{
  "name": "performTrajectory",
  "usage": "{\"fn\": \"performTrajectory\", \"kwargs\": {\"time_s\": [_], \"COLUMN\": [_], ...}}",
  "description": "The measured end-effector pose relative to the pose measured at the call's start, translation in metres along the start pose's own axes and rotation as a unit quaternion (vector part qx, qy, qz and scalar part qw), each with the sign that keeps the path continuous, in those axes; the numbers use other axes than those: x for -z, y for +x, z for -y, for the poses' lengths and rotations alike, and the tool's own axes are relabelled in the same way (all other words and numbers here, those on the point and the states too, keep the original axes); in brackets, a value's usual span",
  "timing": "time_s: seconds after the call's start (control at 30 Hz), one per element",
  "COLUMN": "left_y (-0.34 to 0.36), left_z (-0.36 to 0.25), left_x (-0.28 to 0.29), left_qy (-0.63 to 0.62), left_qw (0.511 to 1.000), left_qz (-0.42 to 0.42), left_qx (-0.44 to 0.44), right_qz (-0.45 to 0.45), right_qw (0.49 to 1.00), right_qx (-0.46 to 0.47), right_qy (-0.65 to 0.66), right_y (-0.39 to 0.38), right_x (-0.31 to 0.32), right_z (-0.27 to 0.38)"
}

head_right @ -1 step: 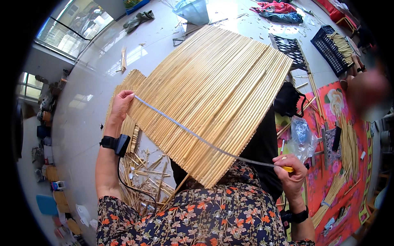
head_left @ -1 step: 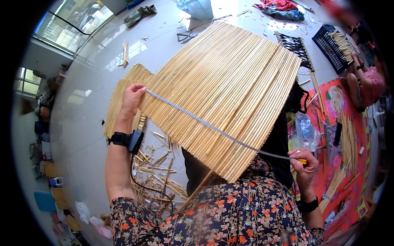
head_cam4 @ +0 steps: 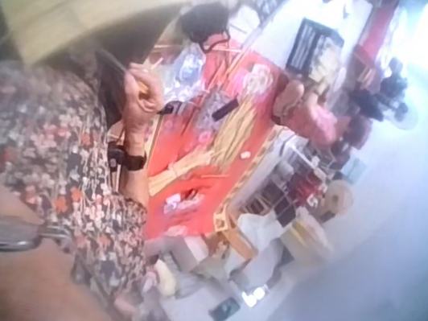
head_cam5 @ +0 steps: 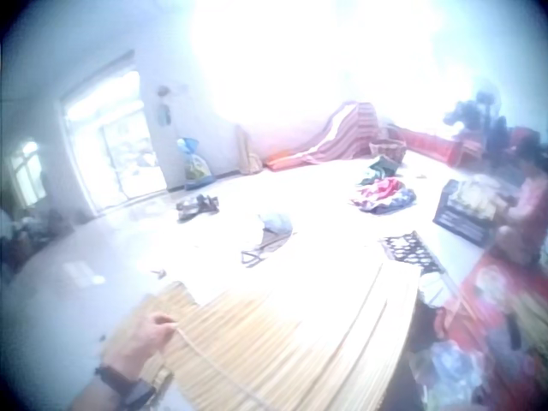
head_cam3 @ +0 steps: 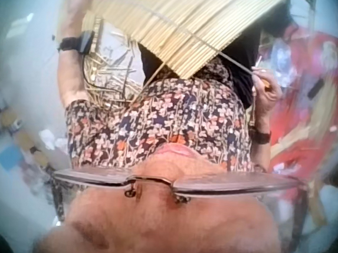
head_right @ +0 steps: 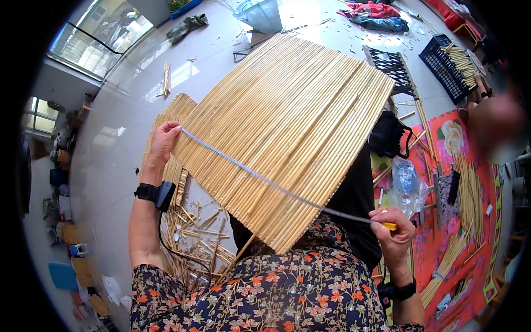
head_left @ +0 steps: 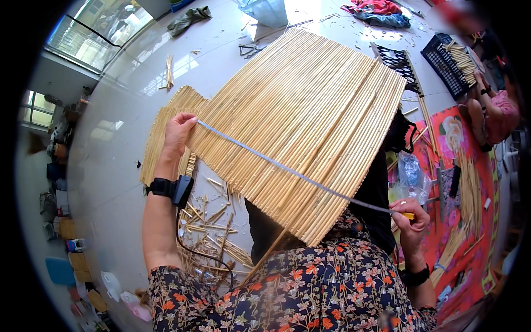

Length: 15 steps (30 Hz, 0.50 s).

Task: The person wipes a bundle of bamboo sticks with a cloth, arranges them onto a partially completed mat, measures the width with a tape measure, and ties the edges with string.

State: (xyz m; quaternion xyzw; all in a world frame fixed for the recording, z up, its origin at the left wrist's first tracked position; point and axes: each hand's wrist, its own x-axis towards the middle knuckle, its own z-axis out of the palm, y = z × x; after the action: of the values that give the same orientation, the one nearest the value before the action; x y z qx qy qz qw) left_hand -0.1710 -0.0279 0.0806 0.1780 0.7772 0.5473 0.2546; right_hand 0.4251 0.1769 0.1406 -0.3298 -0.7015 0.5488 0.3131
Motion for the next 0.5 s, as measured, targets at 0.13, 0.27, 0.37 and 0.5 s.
{"fn": "performTrajectory", "kwargs": {"time_s": [0.13, 0.27, 0.37, 0.5], "left_y": [-0.002, -0.009, -0.017, -0.023], "left_z": [0.003, -0.001, -0.003, -0.001], "left_x": [-0.002, -0.011, -0.015, -0.024], "left_qy": [0.010, 0.028, 0.101, 0.130], "left_qw": [1.000, 0.999, 0.990, 0.974], "left_qz": [-0.013, -0.023, -0.049, -0.092], "left_qx": [-0.024, -0.039, -0.083, -0.160], "right_qz": [-0.047, -0.046, -0.028, 0.008], "right_qw": [0.995, 0.986, 0.981, 0.997], "right_qx": [-0.086, -0.157, -0.183, -0.083], "right_qy": [0.002, 0.033, 0.054, -0.008], "right_y": [0.003, 0.000, -0.001, 0.006], "right_x": [0.001, 0.004, -0.004, -0.009], "right_z": [-0.005, -0.002, 0.007, 0.016]}}
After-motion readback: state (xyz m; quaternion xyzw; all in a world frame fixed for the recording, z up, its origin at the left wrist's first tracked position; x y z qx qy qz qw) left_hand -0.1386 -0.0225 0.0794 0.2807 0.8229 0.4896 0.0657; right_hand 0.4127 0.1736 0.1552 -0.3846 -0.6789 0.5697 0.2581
